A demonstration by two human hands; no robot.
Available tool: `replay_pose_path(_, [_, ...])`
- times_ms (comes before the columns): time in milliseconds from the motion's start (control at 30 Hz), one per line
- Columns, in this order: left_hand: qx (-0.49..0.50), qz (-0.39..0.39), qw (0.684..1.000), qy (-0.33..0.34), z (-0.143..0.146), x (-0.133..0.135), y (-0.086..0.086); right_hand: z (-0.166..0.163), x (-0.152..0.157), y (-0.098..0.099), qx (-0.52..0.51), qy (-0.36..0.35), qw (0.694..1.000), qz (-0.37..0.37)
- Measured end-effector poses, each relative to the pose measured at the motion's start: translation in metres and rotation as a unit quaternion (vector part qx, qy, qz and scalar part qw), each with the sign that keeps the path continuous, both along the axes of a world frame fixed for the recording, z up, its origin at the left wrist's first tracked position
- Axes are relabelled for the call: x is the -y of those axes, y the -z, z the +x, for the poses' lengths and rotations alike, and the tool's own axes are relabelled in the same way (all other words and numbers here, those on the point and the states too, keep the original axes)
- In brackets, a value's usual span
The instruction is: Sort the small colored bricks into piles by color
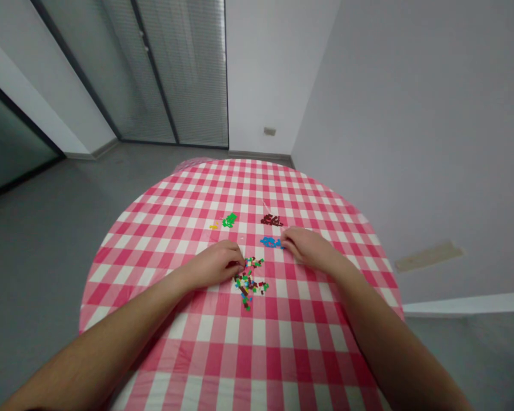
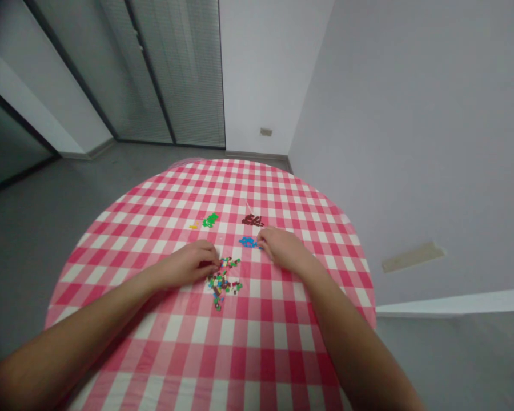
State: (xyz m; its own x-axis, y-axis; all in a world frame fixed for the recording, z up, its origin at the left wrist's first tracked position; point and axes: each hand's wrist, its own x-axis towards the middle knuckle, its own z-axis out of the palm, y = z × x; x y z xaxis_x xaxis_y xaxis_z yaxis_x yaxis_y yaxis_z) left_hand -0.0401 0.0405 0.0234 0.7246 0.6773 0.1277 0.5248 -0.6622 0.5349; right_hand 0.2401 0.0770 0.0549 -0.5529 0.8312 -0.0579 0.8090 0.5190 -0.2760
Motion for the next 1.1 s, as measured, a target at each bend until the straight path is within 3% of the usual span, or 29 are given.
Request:
replay_pose_path(167, [-0.004,-0.009,1.000,-0.003,0.001,0.000,-0.002,0.027,-0.018,0.006,0.028,0.023,0.997,-0.061])
replay_pose_path(400, [0.004,-0.004,1.000,0.004,0.001,0.001,-0.004,0.018,-0.019,0.014,-0.018,0.013,0.998,-0.051])
replay_pose_path(567, [0.005,-0.001,0.998,-0.069,-0.001,0.001,-0.002,0.016,-0.019,0.014,-0.049,0.017,0.996,-0.067])
replay_pose_path(733, [-0.011,0.007,0.996,-0.085,-0.003,0.000,-0.002,0.009,-0.015,0.014,-0.110,0.013,0.994,-0.019])
replay_pose_path(967, [-0.004,0.011,0.996,-0.087,-0.004,-0.001,-0.002,-0.027,0.011,0.022,-0.094,-0.145,0.985,-0.019])
replay_pose_path(1100, [0.002,0.015,0.996,-0.084,-0.004,-0.001,-0.002,-0.033,0.012,0.029,-0.073,-0.156,0.985,-0.023])
